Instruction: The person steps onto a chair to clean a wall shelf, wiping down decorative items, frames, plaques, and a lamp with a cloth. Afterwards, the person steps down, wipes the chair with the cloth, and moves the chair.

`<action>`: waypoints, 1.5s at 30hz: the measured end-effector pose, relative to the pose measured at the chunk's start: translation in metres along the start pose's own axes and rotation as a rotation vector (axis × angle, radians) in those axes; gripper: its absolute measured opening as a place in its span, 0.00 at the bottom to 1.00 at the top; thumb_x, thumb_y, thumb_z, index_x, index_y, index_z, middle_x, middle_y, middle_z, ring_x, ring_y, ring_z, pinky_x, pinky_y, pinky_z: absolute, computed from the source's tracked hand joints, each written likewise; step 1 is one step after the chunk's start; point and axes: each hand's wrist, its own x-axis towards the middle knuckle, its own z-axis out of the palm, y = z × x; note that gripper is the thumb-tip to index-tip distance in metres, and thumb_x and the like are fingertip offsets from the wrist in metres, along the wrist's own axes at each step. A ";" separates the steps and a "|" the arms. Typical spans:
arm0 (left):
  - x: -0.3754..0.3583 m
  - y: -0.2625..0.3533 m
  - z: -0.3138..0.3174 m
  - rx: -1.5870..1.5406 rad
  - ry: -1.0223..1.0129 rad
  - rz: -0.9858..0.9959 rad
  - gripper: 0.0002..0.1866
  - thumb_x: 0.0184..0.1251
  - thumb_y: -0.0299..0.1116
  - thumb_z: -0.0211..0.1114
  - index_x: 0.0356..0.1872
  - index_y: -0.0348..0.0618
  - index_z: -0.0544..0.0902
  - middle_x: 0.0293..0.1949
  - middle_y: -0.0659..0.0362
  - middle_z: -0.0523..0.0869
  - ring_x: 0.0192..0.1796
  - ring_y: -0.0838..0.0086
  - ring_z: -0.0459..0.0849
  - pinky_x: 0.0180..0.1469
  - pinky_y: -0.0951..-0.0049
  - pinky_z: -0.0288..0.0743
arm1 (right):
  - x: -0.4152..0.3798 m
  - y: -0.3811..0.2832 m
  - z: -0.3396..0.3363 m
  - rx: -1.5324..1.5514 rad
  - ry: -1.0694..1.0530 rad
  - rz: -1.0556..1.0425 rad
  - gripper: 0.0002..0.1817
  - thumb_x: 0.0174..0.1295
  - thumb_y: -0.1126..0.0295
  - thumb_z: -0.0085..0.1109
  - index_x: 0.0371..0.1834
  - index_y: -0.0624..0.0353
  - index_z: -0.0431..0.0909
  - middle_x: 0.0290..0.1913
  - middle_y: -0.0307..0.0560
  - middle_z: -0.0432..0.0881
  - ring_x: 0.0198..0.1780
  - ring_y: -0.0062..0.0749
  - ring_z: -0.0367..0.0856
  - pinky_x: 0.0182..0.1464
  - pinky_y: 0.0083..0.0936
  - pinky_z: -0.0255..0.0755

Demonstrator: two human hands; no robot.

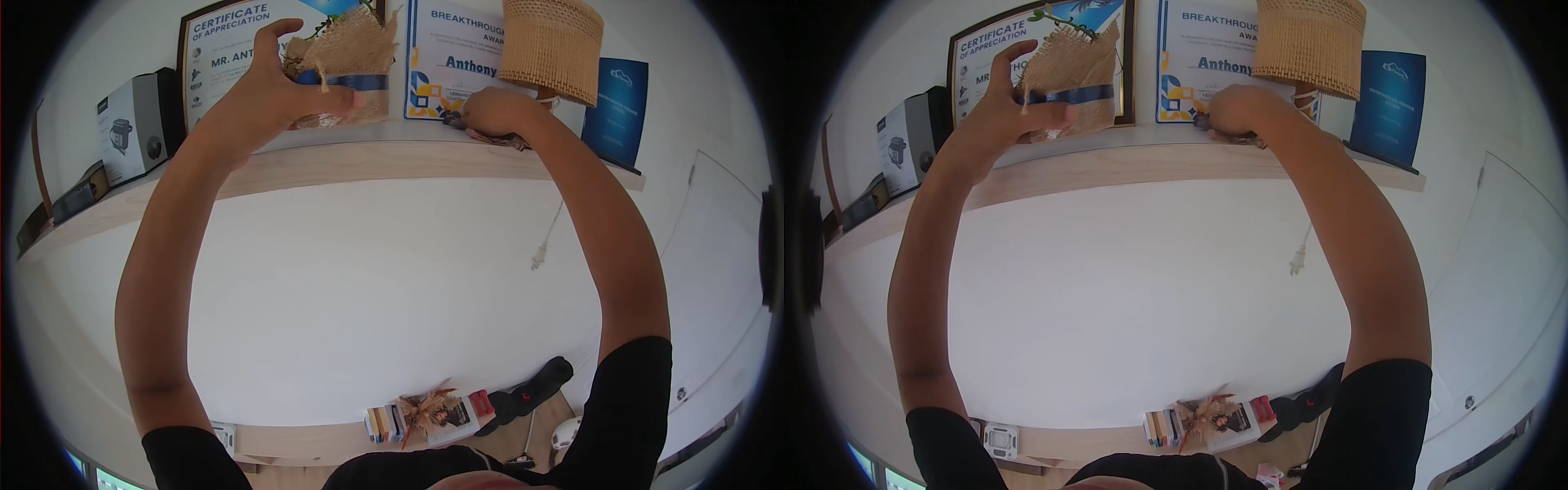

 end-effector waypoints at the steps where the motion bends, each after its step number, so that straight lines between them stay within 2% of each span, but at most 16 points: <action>1: -0.001 0.001 0.002 -0.002 -0.007 0.000 0.63 0.30 0.51 0.79 0.70 0.39 0.51 0.48 0.34 0.77 0.50 0.47 0.82 0.54 0.54 0.76 | 0.001 0.004 0.004 -0.023 0.058 -0.012 0.18 0.65 0.62 0.45 0.46 0.56 0.84 0.44 0.50 0.84 0.45 0.41 0.82 0.50 0.35 0.74; 9: -0.022 0.015 0.031 -0.099 -0.043 -0.005 0.66 0.28 0.53 0.78 0.70 0.34 0.50 0.55 0.32 0.71 0.60 0.39 0.71 0.58 0.47 0.72 | -0.092 0.022 0.008 0.135 0.387 -0.038 0.15 0.61 0.71 0.48 0.45 0.57 0.83 0.41 0.51 0.85 0.41 0.40 0.83 0.48 0.32 0.75; 11: -0.032 0.024 0.048 -0.204 -0.095 0.046 0.66 0.29 0.52 0.79 0.70 0.32 0.49 0.55 0.33 0.71 0.61 0.40 0.71 0.58 0.48 0.72 | -0.142 0.025 0.013 0.208 0.405 0.102 0.13 0.61 0.70 0.49 0.41 0.53 0.84 0.34 0.46 0.85 0.36 0.32 0.83 0.45 0.31 0.77; 15: -0.077 0.049 0.107 -0.597 -0.300 0.166 0.64 0.34 0.45 0.81 0.68 0.32 0.43 0.56 0.35 0.70 0.62 0.46 0.71 0.60 0.54 0.73 | -0.242 0.039 0.064 0.553 -0.054 0.089 0.12 0.61 0.71 0.45 0.40 0.51 0.81 0.21 0.39 0.82 0.18 0.27 0.79 0.28 0.25 0.73; 18: -0.139 0.048 0.177 -0.870 -0.451 0.206 0.61 0.41 0.34 0.81 0.68 0.45 0.39 0.59 0.39 0.70 0.61 0.55 0.75 0.60 0.59 0.75 | -0.317 0.046 0.192 0.658 -0.394 0.152 0.13 0.57 0.70 0.48 0.40 0.49 0.82 0.29 0.42 0.84 0.28 0.34 0.83 0.34 0.29 0.75; 20: -0.184 0.045 0.228 -0.833 -0.474 0.158 0.59 0.40 0.32 0.81 0.68 0.45 0.42 0.57 0.40 0.72 0.59 0.56 0.77 0.59 0.61 0.75 | -0.381 0.040 0.296 0.402 -0.522 0.374 0.09 0.56 0.67 0.51 0.36 0.50 0.81 0.30 0.42 0.84 0.33 0.40 0.83 0.38 0.33 0.75; 21: -0.208 0.044 0.251 -0.756 -0.444 0.138 0.58 0.39 0.31 0.81 0.67 0.45 0.45 0.56 0.42 0.74 0.57 0.56 0.79 0.58 0.64 0.76 | -0.412 0.035 0.336 0.003 -0.527 0.363 0.09 0.57 0.64 0.51 0.35 0.50 0.81 0.29 0.46 0.84 0.34 0.43 0.83 0.37 0.36 0.75; 22: -0.228 0.042 0.275 -0.788 -0.502 0.115 0.58 0.39 0.31 0.81 0.67 0.45 0.45 0.56 0.42 0.74 0.57 0.56 0.79 0.58 0.64 0.76 | -0.437 0.030 0.353 0.022 -0.483 0.484 0.07 0.56 0.64 0.54 0.31 0.49 0.81 0.32 0.51 0.84 0.37 0.45 0.83 0.37 0.36 0.75; 24: -0.266 0.040 0.318 -0.655 -0.413 0.166 0.59 0.37 0.32 0.82 0.68 0.44 0.46 0.57 0.43 0.73 0.54 0.56 0.81 0.54 0.65 0.78 | -0.475 0.020 0.352 0.390 -0.315 0.762 0.08 0.56 0.64 0.54 0.36 0.47 0.81 0.30 0.50 0.83 0.36 0.47 0.83 0.38 0.37 0.76; 27: -0.308 0.034 0.354 -0.612 -0.413 0.173 0.59 0.35 0.37 0.83 0.67 0.41 0.50 0.56 0.44 0.74 0.52 0.56 0.81 0.52 0.63 0.78 | -0.500 0.006 0.330 0.251 -0.251 1.001 0.13 0.56 0.66 0.53 0.45 0.46 0.79 0.33 0.46 0.82 0.37 0.45 0.82 0.39 0.39 0.76; 28: -0.318 0.036 0.361 -0.626 -0.446 0.160 0.59 0.35 0.37 0.83 0.67 0.41 0.50 0.56 0.44 0.74 0.52 0.56 0.81 0.52 0.63 0.78 | -0.514 0.005 0.334 0.255 -0.283 1.021 0.13 0.56 0.66 0.53 0.45 0.46 0.79 0.33 0.46 0.82 0.37 0.45 0.82 0.39 0.39 0.76; 30: -0.333 0.041 0.371 -0.565 -0.481 0.164 0.58 0.35 0.40 0.83 0.67 0.40 0.52 0.55 0.45 0.76 0.52 0.55 0.81 0.52 0.62 0.77 | -0.540 0.008 0.342 0.265 -0.054 0.953 0.19 0.56 0.70 0.53 0.52 0.45 0.76 0.37 0.42 0.82 0.40 0.42 0.82 0.40 0.38 0.76; 31: -0.339 0.044 0.375 -0.572 -0.505 0.148 0.58 0.35 0.40 0.83 0.67 0.40 0.52 0.55 0.45 0.76 0.52 0.55 0.81 0.52 0.62 0.77 | -0.552 0.009 0.344 0.305 -0.055 0.971 0.23 0.60 0.71 0.53 0.60 0.41 0.73 0.38 0.40 0.79 0.34 0.37 0.81 0.42 0.32 0.75; 35: -0.356 0.046 0.387 -0.544 -0.599 0.098 0.58 0.36 0.40 0.82 0.68 0.41 0.51 0.55 0.45 0.77 0.52 0.54 0.81 0.52 0.62 0.77 | -0.575 0.007 0.345 0.535 -0.085 1.129 0.17 0.61 0.66 0.56 0.54 0.48 0.78 0.39 0.40 0.82 0.36 0.34 0.82 0.41 0.28 0.74; 42: -0.383 0.049 0.413 -0.566 -0.746 0.157 0.65 0.39 0.40 0.81 0.72 0.45 0.38 0.57 0.43 0.75 0.54 0.52 0.80 0.52 0.61 0.77 | -0.602 -0.021 0.366 0.745 -0.172 1.364 0.19 0.59 0.65 0.58 0.55 0.49 0.77 0.42 0.41 0.82 0.37 0.32 0.82 0.43 0.26 0.73; 45: -0.395 0.053 0.421 -0.566 -0.864 0.099 0.69 0.38 0.36 0.83 0.72 0.50 0.32 0.55 0.44 0.75 0.56 0.58 0.80 0.55 0.64 0.77 | -0.604 -0.044 0.384 0.850 0.009 1.188 0.26 0.52 0.67 0.63 0.59 0.46 0.74 0.50 0.37 0.79 0.49 0.33 0.78 0.48 0.29 0.72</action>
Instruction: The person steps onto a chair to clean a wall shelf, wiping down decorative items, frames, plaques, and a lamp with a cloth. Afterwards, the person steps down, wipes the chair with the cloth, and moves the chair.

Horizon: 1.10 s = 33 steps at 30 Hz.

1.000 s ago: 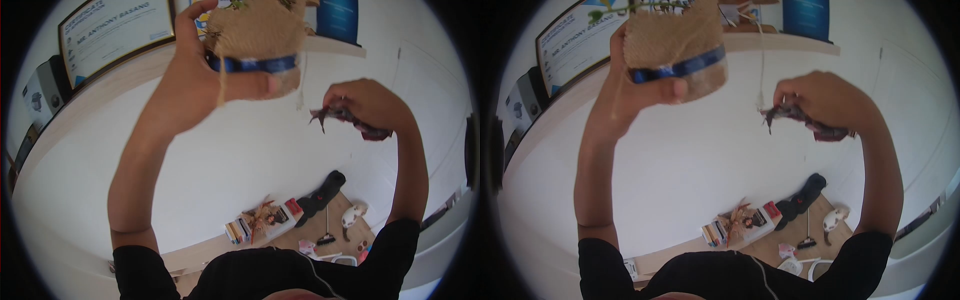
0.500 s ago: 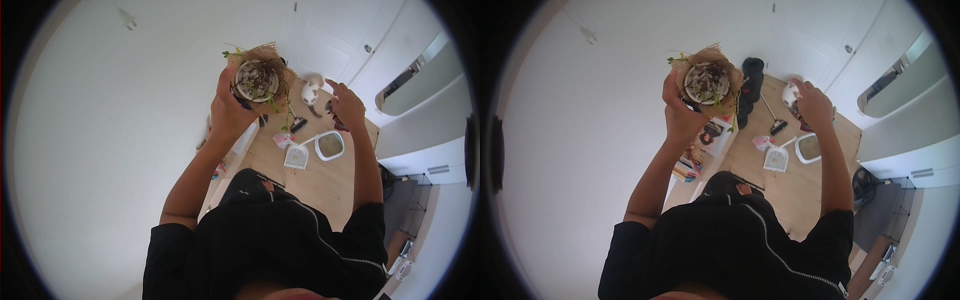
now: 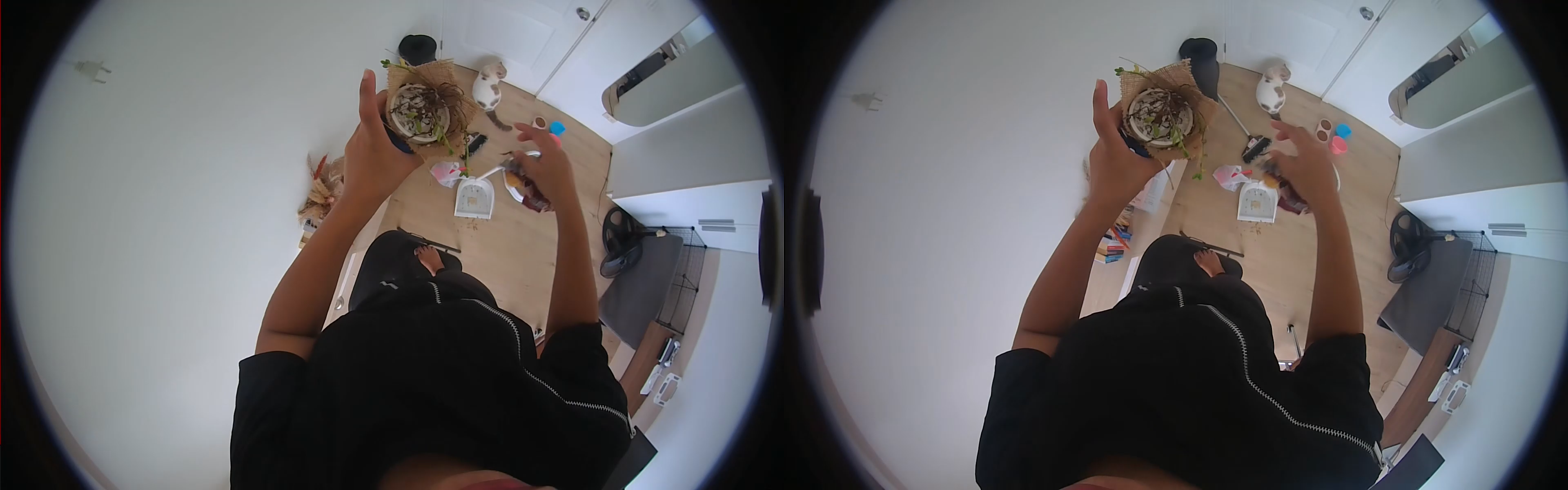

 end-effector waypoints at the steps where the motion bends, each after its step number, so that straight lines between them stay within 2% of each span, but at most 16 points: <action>1: 0.000 0.001 0.006 -0.006 -0.013 -0.002 0.69 0.38 0.36 0.83 0.72 0.50 0.32 0.55 0.44 0.75 0.56 0.58 0.80 0.55 0.64 0.77 | -0.006 0.001 0.012 0.148 -0.084 0.085 0.32 0.50 0.67 0.66 0.63 0.47 0.71 0.54 0.39 0.78 0.51 0.33 0.78 0.50 0.29 0.72; 3: 0.001 0.005 0.019 -0.236 -0.112 -0.157 0.69 0.39 0.32 0.82 0.71 0.50 0.32 0.56 0.45 0.75 0.58 0.60 0.78 0.58 0.65 0.74 | -0.015 -0.007 0.035 0.325 -0.194 0.044 0.45 0.47 0.64 0.72 0.71 0.49 0.59 0.64 0.44 0.72 0.61 0.34 0.72 0.57 0.28 0.68; 4: 0.001 0.004 0.027 -0.242 -0.128 -0.159 0.69 0.39 0.32 0.82 0.71 0.50 0.32 0.56 0.45 0.75 0.58 0.60 0.78 0.58 0.65 0.74 | -0.017 -0.012 0.047 0.468 -0.219 0.047 0.52 0.44 0.63 0.75 0.74 0.49 0.53 0.64 0.46 0.71 0.64 0.37 0.69 0.59 0.29 0.67; 6: 0.001 0.003 0.044 -0.355 -0.175 -0.109 0.68 0.39 0.30 0.82 0.71 0.51 0.32 0.58 0.46 0.73 0.59 0.62 0.76 0.61 0.65 0.71 | -0.020 0.008 0.078 0.525 -0.195 0.064 0.55 0.42 0.61 0.77 0.73 0.56 0.52 0.63 0.51 0.71 0.62 0.40 0.71 0.60 0.33 0.67; 10: -0.005 0.005 0.063 -0.457 -0.254 0.000 0.69 0.37 0.29 0.83 0.71 0.51 0.33 0.59 0.47 0.70 0.60 0.63 0.76 0.63 0.66 0.70 | -0.023 -0.001 0.079 0.555 -0.040 0.007 0.54 0.39 0.60 0.79 0.70 0.60 0.56 0.60 0.54 0.72 0.59 0.40 0.73 0.60 0.32 0.67; 14: -0.009 -0.002 0.083 -0.525 -0.248 0.033 0.69 0.36 0.29 0.84 0.71 0.50 0.33 0.61 0.48 0.68 0.61 0.63 0.75 0.64 0.65 0.69 | -0.023 0.014 0.079 0.425 -0.043 0.048 0.51 0.40 0.61 0.78 0.68 0.60 0.58 0.59 0.53 0.74 0.59 0.39 0.74 0.60 0.31 0.67; 16: -0.010 -0.006 0.090 -0.615 -0.260 0.064 0.70 0.35 0.30 0.84 0.71 0.50 0.33 0.63 0.47 0.66 0.63 0.62 0.73 0.64 0.65 0.69 | -0.021 0.006 0.065 0.399 0.090 -0.054 0.45 0.39 0.61 0.79 0.61 0.64 0.64 0.58 0.51 0.74 0.58 0.39 0.74 0.60 0.34 0.68; 20: -0.012 -0.005 0.092 -0.642 -0.222 0.027 0.68 0.35 0.30 0.84 0.71 0.48 0.36 0.62 0.45 0.68 0.62 0.62 0.74 0.62 0.65 0.70 | -0.019 0.007 0.064 0.549 -0.004 0.008 0.50 0.41 0.67 0.77 0.69 0.59 0.57 0.58 0.48 0.75 0.58 0.34 0.75 0.60 0.30 0.68; 23: -0.014 -0.007 0.089 -0.713 -0.293 -0.030 0.69 0.35 0.34 0.85 0.70 0.49 0.35 0.66 0.44 0.61 0.68 0.58 0.66 0.68 0.60 0.63 | -0.022 0.014 0.070 0.698 -0.056 0.039 0.48 0.41 0.70 0.77 0.67 0.60 0.58 0.58 0.48 0.74 0.57 0.32 0.75 0.58 0.28 0.69; 25: -0.014 -0.020 0.087 -0.598 -0.075 0.114 0.58 0.42 0.49 0.80 0.69 0.48 0.47 0.68 0.44 0.55 0.72 0.51 0.55 0.69 0.53 0.57 | -0.022 0.017 0.075 0.819 -0.039 0.104 0.43 0.40 0.71 0.77 0.62 0.62 0.63 0.55 0.46 0.77 0.54 0.30 0.76 0.56 0.27 0.71; 26: -0.013 -0.020 0.079 -0.592 -0.068 0.109 0.58 0.42 0.49 0.80 0.69 0.48 0.47 0.68 0.44 0.55 0.72 0.51 0.55 0.69 0.53 0.57 | -0.021 0.018 0.075 0.822 -0.048 0.101 0.43 0.40 0.71 0.77 0.62 0.62 0.63 0.55 0.46 0.77 0.54 0.30 0.76 0.56 0.27 0.71; 28: -0.004 -0.012 0.057 -0.267 -0.160 0.049 0.40 0.52 0.62 0.68 0.59 0.46 0.68 0.69 0.44 0.51 0.73 0.45 0.47 0.68 0.46 0.51 | -0.020 0.022 0.073 0.860 -0.174 0.206 0.38 0.39 0.71 0.78 0.57 0.63 0.68 0.50 0.44 0.80 0.50 0.28 0.79 0.54 0.27 0.73; 29: 0.000 -0.009 0.053 -0.263 -0.155 0.045 0.40 0.52 0.62 0.68 0.59 0.46 0.68 0.69 0.44 0.51 0.73 0.45 0.47 0.68 0.46 0.51 | -0.020 0.019 0.070 0.861 -0.182 0.204 0.38 0.39 0.71 0.78 0.57 0.63 0.68 0.50 0.44 0.80 0.50 0.28 0.79 0.54 0.27 0.73; 31: 0.007 -0.004 0.047 -0.192 -0.140 0.050 0.28 0.61 0.63 0.58 0.44 0.46 0.80 0.68 0.47 0.54 0.72 0.43 0.48 0.67 0.43 0.49 | -0.019 0.013 0.065 0.950 -0.219 0.201 0.36 0.38 0.72 0.78 0.54 0.63 0.70 0.46 0.43 0.82 0.47 0.27 0.80 0.52 0.27 0.74; 32: 0.009 0.000 0.044 -0.188 -0.137 0.047 0.28 0.61 0.63 0.58 0.44 0.46 0.80 0.68 0.47 0.54 0.72 0.43 0.48 0.67 0.43 0.49 | -0.018 0.013 0.063 0.952 -0.225 0.200 0.36 0.38 0.72 0.78 0.54 0.63 0.70 0.46 0.43 0.82 0.47 0.27 0.80 0.52 0.27 0.74; 33: 0.010 0.003 0.042 -0.069 -0.110 0.087 0.28 0.65 0.63 0.52 0.43 0.46 0.81 0.68 0.47 0.55 0.72 0.46 0.48 0.67 0.46 0.50 | -0.016 0.015 0.062 0.894 -0.262 0.166 0.37 0.38 0.72 0.78 0.55 0.63 0.70 0.47 0.44 0.81 0.48 0.28 0.79 0.53 0.27 0.73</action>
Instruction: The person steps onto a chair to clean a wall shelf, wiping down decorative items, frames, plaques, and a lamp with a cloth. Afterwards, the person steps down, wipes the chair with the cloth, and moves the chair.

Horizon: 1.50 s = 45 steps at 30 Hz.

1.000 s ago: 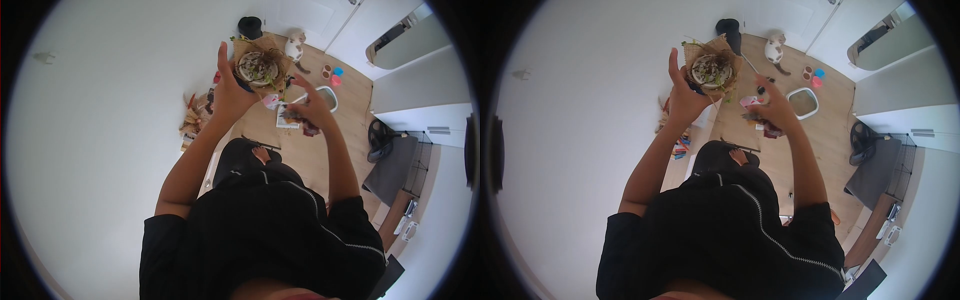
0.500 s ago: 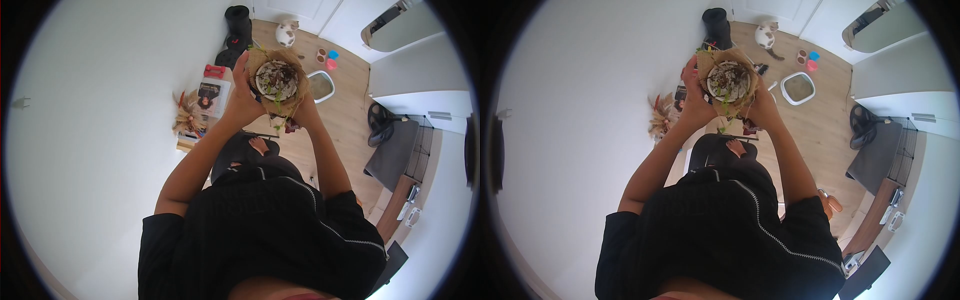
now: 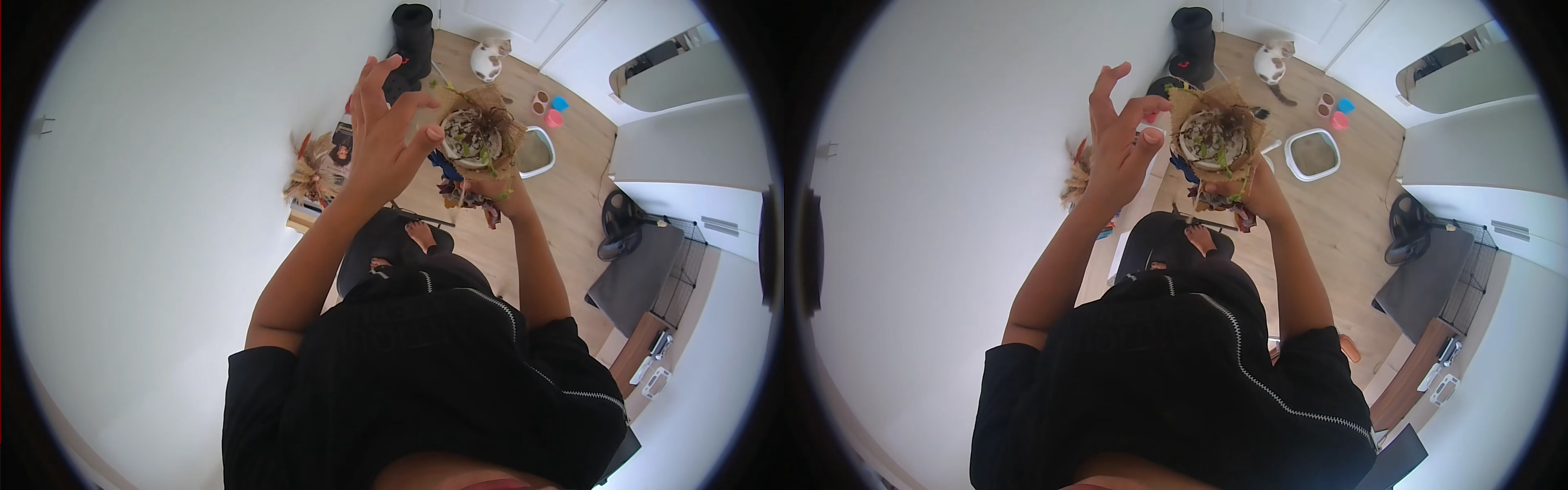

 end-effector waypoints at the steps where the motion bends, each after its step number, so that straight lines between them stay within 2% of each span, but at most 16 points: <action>1: 0.001 0.004 -0.001 0.123 0.019 0.035 0.30 0.69 0.63 0.46 0.42 0.46 0.83 0.68 0.48 0.56 0.73 0.50 0.49 0.67 0.49 0.51 | 0.001 0.000 -0.002 -0.063 -0.038 -0.009 0.37 0.38 0.72 0.78 0.55 0.64 0.69 0.48 0.44 0.81 0.49 0.28 0.79 0.53 0.27 0.73; 7: 0.006 0.017 0.007 0.244 -0.040 0.038 0.26 0.71 0.57 0.47 0.49 0.51 0.85 0.70 0.52 0.58 0.73 0.49 0.48 0.70 0.43 0.32 | 0.005 0.003 -0.009 0.054 -0.137 0.014 0.41 0.37 0.73 0.77 0.58 0.63 0.66 0.51 0.44 0.79 0.52 0.28 0.77 0.56 0.27 0.71; 10: 0.008 0.019 0.012 0.223 -0.049 0.101 0.24 0.68 0.58 0.51 0.49 0.55 0.84 0.70 0.53 0.58 0.73 0.49 0.47 0.68 0.35 0.31 | 0.006 0.003 -0.008 0.109 -0.141 -0.023 0.42 0.37 0.74 0.77 0.59 0.63 0.65 0.50 0.43 0.79 0.52 0.28 0.77 0.56 0.28 0.72; 17: 0.004 0.008 0.005 0.187 -0.057 0.021 0.22 0.72 0.54 0.46 0.50 0.58 0.85 0.69 0.55 0.61 0.74 0.53 0.46 0.70 0.41 0.24 | 0.009 -0.007 -0.006 0.067 -0.191 0.014 0.41 0.37 0.74 0.77 0.58 0.63 0.66 0.50 0.43 0.79 0.51 0.28 0.78 0.56 0.27 0.71; 20: 0.004 0.007 -0.001 0.194 -0.035 0.012 0.21 0.73 0.52 0.47 0.47 0.57 0.86 0.68 0.55 0.63 0.74 0.54 0.48 0.70 0.40 0.23 | 0.010 -0.009 -0.005 0.105 -0.168 0.005 0.34 0.40 0.69 0.75 0.53 0.66 0.73 0.49 0.45 0.80 0.49 0.29 0.76 0.55 0.29 0.72; 23: 0.006 0.004 -0.014 0.285 -0.012 0.026 0.19 0.70 0.51 0.54 0.54 0.57 0.82 0.68 0.55 0.64 0.73 0.54 0.53 0.71 0.43 0.30 | 0.012 -0.023 -0.008 0.051 -0.192 0.070 0.33 0.40 0.70 0.75 0.53 0.66 0.74 0.45 0.44 0.81 0.46 0.28 0.78 0.51 0.28 0.74; 25: 0.006 -0.004 -0.022 -0.423 0.162 -0.195 0.28 0.57 0.43 0.70 0.59 0.54 0.75 0.67 0.59 0.67 0.68 0.63 0.63 0.70 0.56 0.52 | 0.018 -0.030 -0.011 0.047 -0.225 0.090 0.34 0.39 0.73 0.75 0.54 0.65 0.72 0.48 0.43 0.81 0.49 0.28 0.78 0.55 0.27 0.71; 26: 0.002 -0.010 -0.028 -0.418 0.176 -0.195 0.28 0.57 0.43 0.70 0.59 0.54 0.75 0.67 0.59 0.67 0.68 0.63 0.63 0.70 0.56 0.52 | 0.022 -0.031 -0.012 0.044 -0.241 0.095 0.34 0.39 0.74 0.75 0.54 0.65 0.71 0.48 0.43 0.80 0.50 0.28 0.78 0.56 0.27 0.70; 28: -0.010 -0.022 -0.038 -0.449 -0.233 -0.447 0.42 0.50 0.43 0.75 0.66 0.50 0.66 0.65 0.59 0.68 0.64 0.66 0.68 0.64 0.64 0.63 | 0.038 -0.024 -0.021 -0.030 -0.384 -0.009 0.33 0.39 0.74 0.75 0.53 0.65 0.72 0.48 0.44 0.80 0.49 0.28 0.77 0.56 0.27 0.71; 29: -0.011 -0.018 -0.039 -0.347 -0.338 -0.391 0.46 0.44 0.44 0.78 0.67 0.47 0.65 0.63 0.57 0.71 0.63 0.64 0.68 0.65 0.60 0.60 | 0.047 -0.026 -0.022 -0.039 -0.400 -0.014 0.33 0.39 0.74 0.75 0.53 0.65 0.72 0.48 0.44 0.80 0.49 0.28 0.77 0.56 0.27 0.71; 30: -0.012 -0.013 -0.038 -0.344 -0.317 -0.390 0.46 0.44 0.44 0.78 0.67 0.47 0.65 0.63 0.57 0.71 0.63 0.64 0.68 0.65 0.60 0.60 | 0.058 -0.028 -0.022 -0.237 -0.478 -0.410 0.33 0.40 0.74 0.75 0.53 0.65 0.73 0.48 0.44 0.80 0.49 0.28 0.77 0.55 0.27 0.71; 32: -0.011 0.011 -0.033 -0.321 -0.312 -0.367 0.52 0.38 0.45 0.81 0.68 0.45 0.63 0.63 0.55 0.71 0.66 0.62 0.65 0.68 0.60 0.56 | 0.059 -0.045 -0.024 -0.425 -0.562 -0.825 0.33 0.40 0.75 0.75 0.53 0.65 0.74 0.48 0.44 0.80 0.48 0.28 0.77 0.55 0.27 0.71; 34: -0.003 0.024 -0.040 -0.364 -0.340 -0.498 0.56 0.32 0.46 0.83 0.68 0.43 0.62 0.65 0.52 0.68 0.71 0.58 0.58 0.71 0.59 0.48 | 0.055 -0.073 -0.019 0.025 -0.590 -0.051 0.33 0.40 0.75 0.75 0.54 0.64 0.73 0.48 0.43 0.81 0.49 0.28 0.77 0.55 0.27 0.71; 37: -0.001 0.041 -0.042 -0.453 -0.307 -0.499 0.58 0.29 0.47 0.83 0.67 0.41 0.62 0.65 0.49 0.66 0.72 0.56 0.56 0.72 0.58 0.44 | 0.056 -0.097 -0.027 0.093 -0.682 0.158 0.35 0.39 0.76 0.75 0.56 0.64 0.72 0.49 0.43 0.80 0.50 0.28 0.77 0.55 0.27 0.71; 40: -0.012 0.035 -0.050 -0.517 -0.272 -0.394 0.58 0.29 0.48 0.83 0.67 0.41 0.62 0.63 0.49 0.67 0.69 0.55 0.59 0.72 0.58 0.44 | 0.075 -0.090 -0.012 -0.078 -0.769 -0.061 0.38 0.38 0.77 0.75 0.58 0.64 0.70 0.50 0.44 0.80 0.50 0.29 0.77 0.55 0.27 0.71; 45: -0.023 0.068 -0.054 -0.415 0.033 -0.442 0.61 0.30 0.49 0.84 0.69 0.39 0.57 0.59 0.49 0.68 0.66 0.58 0.64 0.69 0.59 0.54 | 0.058 -0.120 0.006 0.117 -0.770 -0.070 0.36 0.41 0.75 0.73 0.58 0.64 0.70 0.49 0.43 0.80 0.49 0.29 0.78 0.53 0.27 0.72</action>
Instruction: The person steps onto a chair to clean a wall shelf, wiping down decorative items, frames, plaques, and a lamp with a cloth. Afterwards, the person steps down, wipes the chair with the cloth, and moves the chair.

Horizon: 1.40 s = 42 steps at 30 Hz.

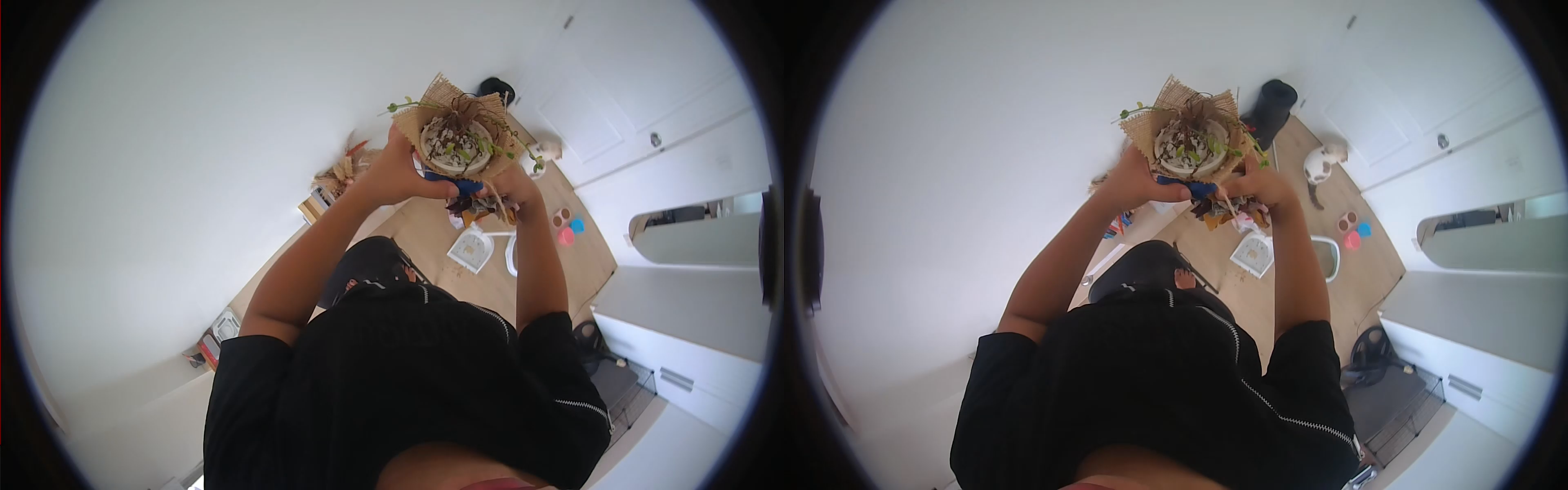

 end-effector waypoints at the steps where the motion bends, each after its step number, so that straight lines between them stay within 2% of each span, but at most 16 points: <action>1: -0.004 0.012 0.013 0.020 0.031 0.015 0.61 0.30 0.49 0.84 0.69 0.39 0.57 0.59 0.49 0.68 0.66 0.58 0.64 0.69 0.59 0.54 | -0.006 -0.013 0.000 0.059 0.027 0.047 0.35 0.42 0.74 0.73 0.58 0.64 0.71 0.50 0.44 0.80 0.50 0.29 0.77 0.53 0.27 0.72; 3: -0.013 0.033 0.019 -0.116 0.159 0.035 0.58 0.31 0.45 0.84 0.67 0.37 0.60 0.58 0.48 0.68 0.63 0.63 0.68 0.65 0.62 0.62 | -0.008 -0.034 -0.016 -0.132 -0.069 0.164 0.28 0.43 0.66 0.75 0.48 0.65 0.79 0.49 0.45 0.80 0.49 0.29 0.77 0.53 0.27 0.71; 6: -0.033 0.093 0.020 -0.043 0.306 0.006 0.50 0.36 0.39 0.82 0.64 0.35 0.65 0.54 0.52 0.75 0.58 0.66 0.74 0.62 0.65 0.68 | -0.011 -0.080 0.031 -0.054 -0.163 0.010 0.30 0.43 0.53 0.76 0.44 0.66 0.82 0.50 0.45 0.80 0.50 0.29 0.78 0.50 0.25 0.73; 7: -0.042 0.117 0.016 0.104 0.365 -0.032 0.47 0.36 0.38 0.81 0.62 0.36 0.68 0.50 0.53 0.81 0.56 0.67 0.78 0.61 0.64 0.70 | -0.005 -0.075 0.023 -0.103 -0.233 -0.005 0.41 0.44 0.54 0.76 0.59 0.66 0.72 0.57 0.48 0.75 0.52 0.31 0.77 0.51 0.26 0.73; 9: -0.058 0.159 0.014 -0.120 0.374 0.102 0.46 0.38 0.35 0.79 0.63 0.35 0.66 0.51 0.53 0.80 0.55 0.68 0.77 0.61 0.66 0.69 | -0.009 -0.103 0.055 -0.050 -0.213 -0.150 0.51 0.45 0.60 0.75 0.71 0.62 0.54 0.61 0.51 0.70 0.45 0.27 0.78 0.47 0.24 0.73; 12: -0.083 0.222 -0.001 -0.194 0.448 0.263 0.44 0.40 0.33 0.78 0.62 0.35 0.67 0.50 0.54 0.80 0.53 0.69 0.77 0.57 0.68 0.71 | -0.033 -0.169 0.081 -0.274 -0.150 -0.140 0.55 0.45 0.70 0.69 0.75 0.55 0.42 0.57 0.52 0.73 0.32 0.18 0.71 0.36 0.14 0.70; 14: -0.115 0.297 -0.014 -0.170 0.524 0.340 0.39 0.42 0.33 0.76 0.59 0.35 0.70 0.47 0.55 0.81 0.50 0.71 0.79 0.51 0.70 0.75 | -0.047 -0.190 0.080 -0.352 -0.093 -0.177 0.43 0.51 0.70 0.67 0.71 0.59 0.55 0.50 0.48 0.77 0.31 0.18 0.72 0.37 0.15 0.71; 15: -0.115 0.265 -0.123 -0.118 0.578 0.354 0.36 0.43 0.34 0.75 0.57 0.35 0.71 0.45 0.56 0.82 0.49 0.73 0.79 0.47 0.71 0.76 | 0.054 -0.137 0.097 -0.398 -0.076 -0.142 0.37 0.53 0.70 0.66 0.68 0.61 0.61 0.48 0.47 0.79 0.32 0.18 0.74 0.37 0.16 0.72; 16: -0.130 0.296 -0.138 -0.037 0.660 0.453 0.33 0.43 0.38 0.74 0.53 0.35 0.74 0.40 0.58 0.83 0.44 0.75 0.79 0.45 0.74 0.74 | 0.058 -0.135 0.095 -0.399 -0.090 -0.157 0.37 0.53 0.70 0.66 0.68 0.61 0.61 0.48 0.47 0.79 0.32 0.18 0.74 0.37 0.16 0.72; 18: -0.159 0.346 -0.187 0.231 0.825 0.510 0.29 0.44 0.45 0.73 0.45 0.37 0.78 0.35 0.59 0.82 0.41 0.76 0.77 0.50 0.76 0.67 | 0.064 -0.128 0.090 -0.386 0.033 -0.062 0.24 0.59 0.70 0.63 0.58 0.64 0.71 0.44 0.46 0.80 0.36 0.20 0.77 0.39 0.17 0.72; 22: -0.229 0.415 -0.284 0.448 1.031 0.488 0.23 0.50 0.49 0.71 0.41 0.43 0.80 0.29 0.65 0.77 0.38 0.80 0.72 0.56 0.75 0.61 | 0.069 -0.095 0.073 -0.462 0.011 -0.110 0.20 0.60 0.69 0.62 0.54 0.65 0.73 0.40 0.45 0.81 0.39 0.22 0.79 0.40 0.18 0.73; 30: -0.261 0.423 -0.330 0.650 1.089 0.247 0.20 0.51 0.51 0.71 0.38 0.50 0.81 0.23 0.71 0.70 0.33 0.83 0.68 0.54 0.73 0.58 | 0.064 -0.071 0.088 -0.353 0.057 0.024 0.19 0.61 0.69 0.61 0.53 0.65 0.74 0.37 0.42 0.80 0.39 0.22 0.78 0.44 0.20 0.72; 33: -0.258 0.426 -0.336 0.615 1.167 0.246 0.21 0.48 0.52 0.73 0.38 0.52 0.82 0.27 0.68 0.74 0.35 0.80 0.71 0.52 0.76 0.58 | 0.065 -0.077 0.102 -0.423 0.054 -0.019 0.18 0.61 0.70 0.60 0.54 0.65 0.73 0.37 0.42 0.79 0.39 0.22 0.78 0.42 0.19 0.71; 35: -0.262 0.430 -0.340 0.672 1.190 0.017 0.24 0.48 0.53 0.74 0.41 0.49 0.82 0.34 0.64 0.79 0.40 0.75 0.75 0.52 0.79 0.60 | 0.069 -0.080 0.111 -0.371 0.055 -0.025 0.18 0.61 0.71 0.60 0.53 0.65 0.74 0.37 0.41 0.79 0.38 0.21 0.77 0.41 0.18 0.71; 37: -0.267 0.432 -0.347 0.670 1.154 0.002 0.26 0.48 0.53 0.74 0.44 0.48 0.82 0.36 0.63 0.79 0.41 0.74 0.75 0.51 0.78 0.62 | 0.077 -0.089 0.124 -0.319 0.066 -0.037 0.17 0.60 0.71 0.61 0.52 0.65 0.75 0.37 0.41 0.79 0.36 0.20 0.76 0.39 0.18 0.70; 42: -0.278 0.428 -0.372 0.711 1.061 -0.036 0.36 0.52 0.55 0.72 0.58 0.40 0.74 0.47 0.56 0.80 0.53 0.68 0.76 0.61 0.69 0.63 | 0.097 -0.186 0.171 -0.520 0.107 -0.306 0.10 0.58 0.66 0.65 0.38 0.59 0.77 0.25 0.33 0.72 0.26 0.13 0.66 0.29 0.14 0.63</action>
